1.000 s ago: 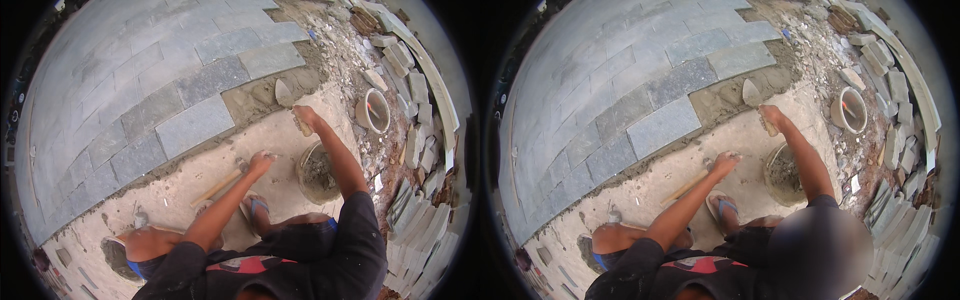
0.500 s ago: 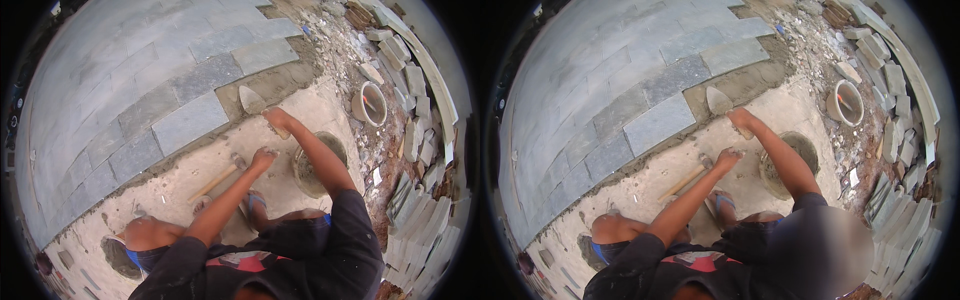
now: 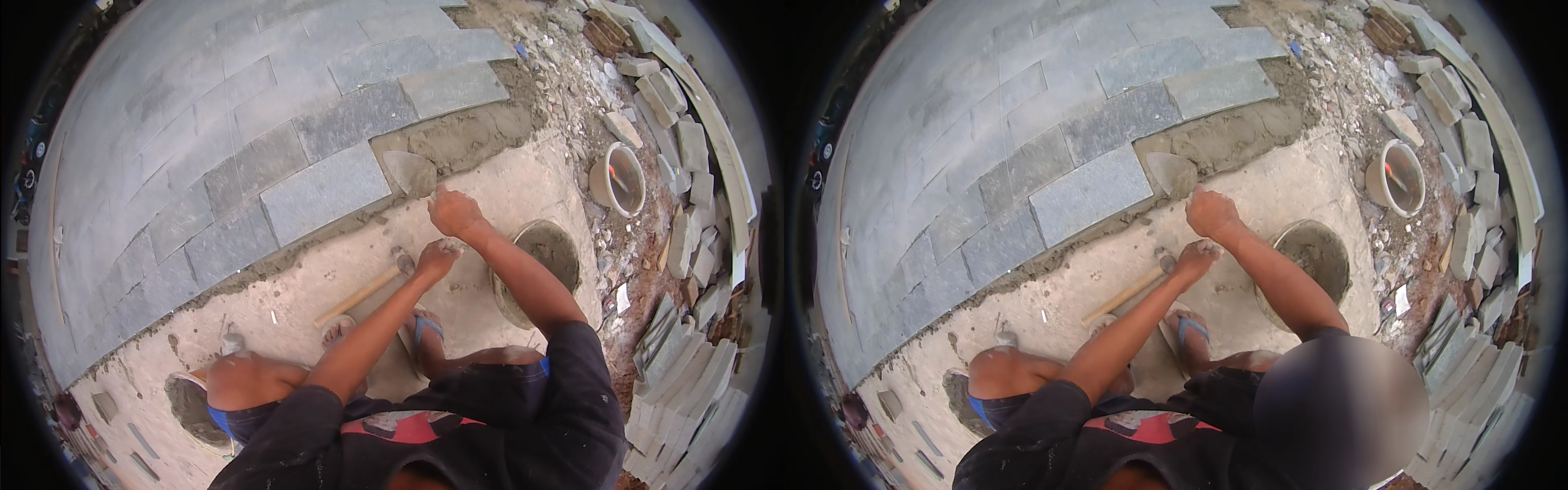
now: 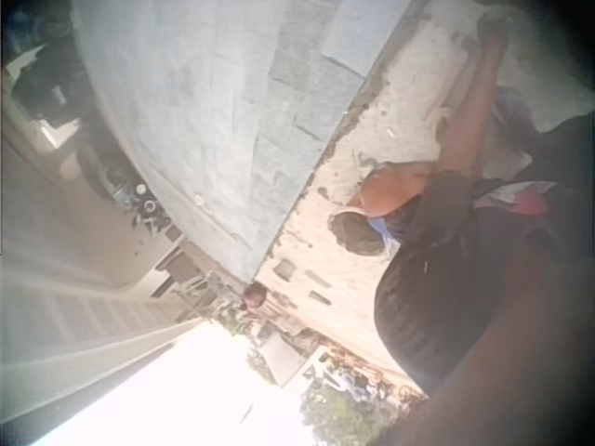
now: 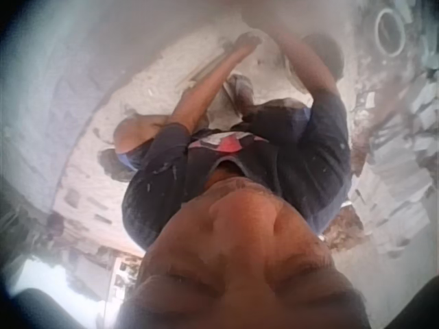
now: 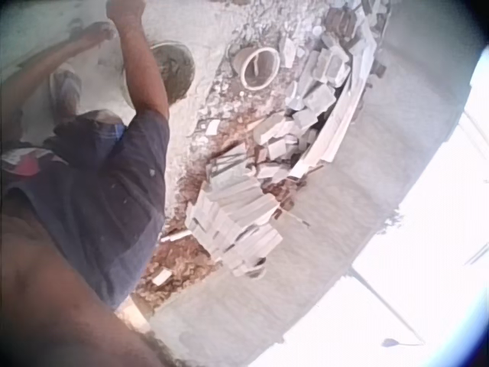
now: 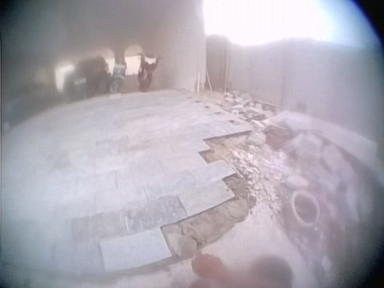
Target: The person applies mortar to the back of a tile using a trowel and then positions the tile onto the floor surface, tapping it into place with a wooden handle.
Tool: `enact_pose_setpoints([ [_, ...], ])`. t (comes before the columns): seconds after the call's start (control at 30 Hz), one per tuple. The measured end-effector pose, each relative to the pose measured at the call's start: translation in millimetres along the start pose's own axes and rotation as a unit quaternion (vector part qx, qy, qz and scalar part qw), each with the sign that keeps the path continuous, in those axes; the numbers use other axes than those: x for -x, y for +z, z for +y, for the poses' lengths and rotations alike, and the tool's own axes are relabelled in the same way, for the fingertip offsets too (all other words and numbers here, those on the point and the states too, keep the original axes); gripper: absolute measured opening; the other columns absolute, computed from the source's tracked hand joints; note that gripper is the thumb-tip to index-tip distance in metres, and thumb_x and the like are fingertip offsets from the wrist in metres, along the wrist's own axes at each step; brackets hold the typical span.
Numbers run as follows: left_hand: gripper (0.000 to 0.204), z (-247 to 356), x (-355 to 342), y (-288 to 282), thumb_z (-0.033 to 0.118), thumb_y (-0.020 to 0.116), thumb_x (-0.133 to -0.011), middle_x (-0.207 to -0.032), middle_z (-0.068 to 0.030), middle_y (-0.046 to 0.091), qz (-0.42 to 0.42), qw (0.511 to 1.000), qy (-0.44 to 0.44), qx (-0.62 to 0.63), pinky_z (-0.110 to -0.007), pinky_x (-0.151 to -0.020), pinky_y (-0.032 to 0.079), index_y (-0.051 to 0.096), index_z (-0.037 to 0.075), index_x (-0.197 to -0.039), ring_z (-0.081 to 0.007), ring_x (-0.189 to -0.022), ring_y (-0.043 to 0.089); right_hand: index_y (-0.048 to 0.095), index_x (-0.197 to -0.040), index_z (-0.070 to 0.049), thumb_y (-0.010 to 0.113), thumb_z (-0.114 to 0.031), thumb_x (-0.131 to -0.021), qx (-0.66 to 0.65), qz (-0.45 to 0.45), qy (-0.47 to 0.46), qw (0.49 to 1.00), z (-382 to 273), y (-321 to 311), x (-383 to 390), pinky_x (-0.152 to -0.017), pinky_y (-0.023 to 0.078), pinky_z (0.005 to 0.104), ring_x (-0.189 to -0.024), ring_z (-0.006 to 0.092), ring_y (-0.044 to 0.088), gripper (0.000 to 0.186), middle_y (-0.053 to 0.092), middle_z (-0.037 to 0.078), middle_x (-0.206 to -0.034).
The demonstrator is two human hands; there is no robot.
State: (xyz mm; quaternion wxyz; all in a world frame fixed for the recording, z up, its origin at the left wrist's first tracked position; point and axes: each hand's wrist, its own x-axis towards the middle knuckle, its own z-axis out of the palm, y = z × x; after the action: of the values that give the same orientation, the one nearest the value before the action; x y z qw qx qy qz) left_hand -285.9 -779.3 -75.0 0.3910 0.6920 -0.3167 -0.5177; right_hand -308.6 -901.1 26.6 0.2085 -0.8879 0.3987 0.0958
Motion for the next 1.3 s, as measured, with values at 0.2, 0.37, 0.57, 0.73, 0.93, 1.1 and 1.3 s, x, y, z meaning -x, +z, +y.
enact_pose_setpoints([
  [0.2,0.039,-7,-8,-1,0.029,0.072,-0.087,-0.098,-0.0158,0.072,-0.028,0.999,-0.041,-0.001,-0.036,-0.084,0.050,0.067,-0.003,-0.108,-0.0256,-0.093,0.067,0.053,-0.111,0.002,0.052,-0.032,-0.097,0.013,0.056,0.026,0.998,27,-5,-16,-0.088,0.053,0.0530,-0.097,0.0454,0.068,0.037,0.070,0.029,-0.098],
  [0.37,0.030,6,7,-4,0.026,0.072,-0.087,-0.090,-0.0110,0.070,0.010,0.998,-0.041,0.044,-0.033,-0.081,0.048,0.069,-0.001,-0.101,-0.0213,-0.086,0.064,0.054,-0.115,0.002,0.052,-0.034,-0.097,0.023,0.059,0.079,0.995,58,-19,-35,-0.094,0.051,0.0517,-0.105,0.0449,0.066,0.040,0.068,0.030,-0.106],
  [0.57,0.037,8,10,-10,0.029,0.072,-0.088,-0.094,-0.0106,0.071,-0.003,0.997,-0.024,0.067,-0.031,-0.082,0.049,0.070,-0.002,-0.107,-0.0188,-0.088,0.063,0.058,-0.118,0.003,0.050,-0.035,-0.097,-0.009,0.040,0.110,0.993,83,-41,-55,-0.098,0.049,0.0521,-0.112,0.0442,0.063,0.044,0.067,0.029,-0.115],
  [0.73,0.040,12,13,-18,0.032,0.071,-0.089,-0.095,-0.0101,0.071,0.010,0.998,-0.048,0.037,-0.031,-0.080,0.049,0.069,-0.003,-0.109,-0.0170,-0.087,0.063,0.058,-0.117,0.003,0.049,-0.038,-0.097,0.011,0.029,0.087,0.996,63,-42,-35,-0.098,0.049,0.0517,-0.111,0.0436,0.064,0.046,0.067,0.029,-0.115],
  [0.93,0.044,8,9,-16,0.035,0.071,-0.089,-0.094,-0.0110,0.072,-0.019,0.998,-0.051,0.014,-0.033,-0.079,0.050,0.069,-0.004,-0.109,-0.0187,-0.086,0.065,0.054,-0.119,0.004,0.048,-0.041,-0.098,0.024,0.063,0.127,0.990,111,-41,-44,-0.096,0.048,0.0553,-0.109,0.0470,0.063,0.050,0.066,0.032,-0.111],
  [1.1,0.048,20,16,-21,0.035,0.072,-0.089,-0.096,-0.0125,0.072,-0.006,0.995,-0.094,0.033,-0.032,-0.082,0.050,0.066,-0.005,-0.115,-0.0191,-0.091,0.067,0.058,-0.122,0.004,0.049,-0.037,-0.097,0.019,0.071,0.189,0.979,153,-41,-59,-0.099,0.048,0.0527,-0.114,0.0440,0.063,0.049,0.066,0.029,-0.118],
  [1.3,0.050,-1,9,-37,0.034,0.071,-0.089,-0.099,-0.0183,0.072,0.043,0.994,-0.085,0.060,-0.036,-0.084,0.051,0.066,-0.008,-0.117,-0.0236,-0.093,0.068,0.062,-0.108,0.005,0.046,-0.035,-0.097,-0.048,0.043,0.179,0.982,173,-42,-90,-0.082,0.053,0.0524,-0.095,0.0450,0.067,0.044,0.068,0.030,-0.106],
])
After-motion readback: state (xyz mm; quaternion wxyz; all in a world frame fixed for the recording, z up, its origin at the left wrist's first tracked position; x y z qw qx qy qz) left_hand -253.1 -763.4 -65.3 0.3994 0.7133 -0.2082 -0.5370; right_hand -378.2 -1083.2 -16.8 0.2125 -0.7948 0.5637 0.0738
